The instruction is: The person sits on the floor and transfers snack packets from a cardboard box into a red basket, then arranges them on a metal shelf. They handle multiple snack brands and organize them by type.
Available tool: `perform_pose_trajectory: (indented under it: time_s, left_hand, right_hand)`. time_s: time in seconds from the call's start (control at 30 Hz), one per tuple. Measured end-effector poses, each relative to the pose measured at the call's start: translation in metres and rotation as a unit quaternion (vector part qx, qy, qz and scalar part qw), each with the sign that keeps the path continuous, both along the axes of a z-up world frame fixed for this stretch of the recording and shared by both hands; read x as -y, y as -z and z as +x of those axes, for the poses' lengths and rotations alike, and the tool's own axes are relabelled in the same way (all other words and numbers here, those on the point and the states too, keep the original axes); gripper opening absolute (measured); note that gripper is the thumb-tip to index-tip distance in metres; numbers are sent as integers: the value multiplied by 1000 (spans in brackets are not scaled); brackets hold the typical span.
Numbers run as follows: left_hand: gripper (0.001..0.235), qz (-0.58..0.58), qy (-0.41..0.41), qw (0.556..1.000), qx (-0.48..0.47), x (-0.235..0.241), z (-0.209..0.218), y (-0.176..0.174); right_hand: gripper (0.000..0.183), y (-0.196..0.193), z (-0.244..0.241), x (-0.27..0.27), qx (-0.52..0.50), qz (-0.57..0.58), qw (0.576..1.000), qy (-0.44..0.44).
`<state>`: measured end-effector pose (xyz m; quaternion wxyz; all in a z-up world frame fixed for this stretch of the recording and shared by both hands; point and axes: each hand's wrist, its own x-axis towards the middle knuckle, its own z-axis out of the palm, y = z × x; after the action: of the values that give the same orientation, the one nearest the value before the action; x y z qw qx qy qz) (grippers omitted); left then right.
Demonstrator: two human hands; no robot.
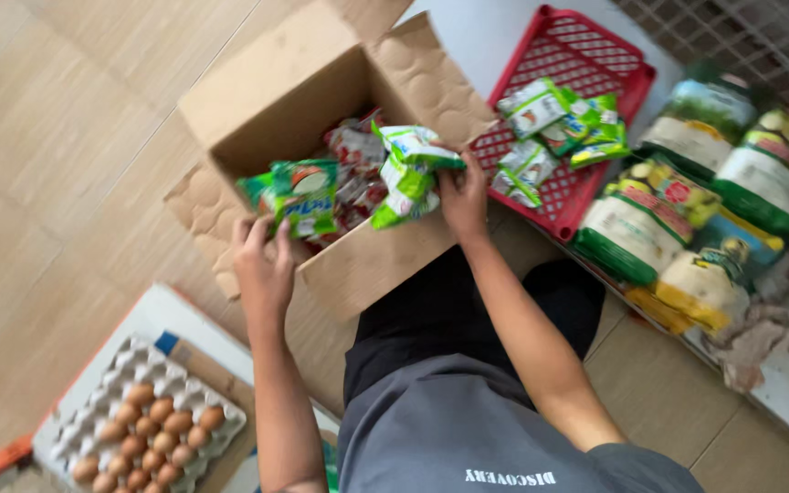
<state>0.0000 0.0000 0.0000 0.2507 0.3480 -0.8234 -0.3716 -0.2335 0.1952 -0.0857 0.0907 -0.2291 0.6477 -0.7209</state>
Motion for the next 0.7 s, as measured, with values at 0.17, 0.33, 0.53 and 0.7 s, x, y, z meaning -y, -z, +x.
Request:
perform_pose_trajectory:
  time_s: [0.17, 0.33, 0.53, 0.7]
  left_hand:
    - [17, 32, 33, 998, -47, -26, -35, -28]
    - [18, 10, 177, 979, -103, -53, -98, -35]
    - [19, 107, 261, 947, -157, -113, -187, -24]
    - [22, 234, 264, 913, -205, -164, -255, 29]
  right_hand:
    - [28, -22, 9, -69, 83, -18, 987, 140]
    - [25, -37, -7, -143, 97, 75, 949, 290]
    - [22, -49, -44, -198, -93, 90, 943, 306]
    - [39, -17, -104, -212, 39, 170, 946, 273]
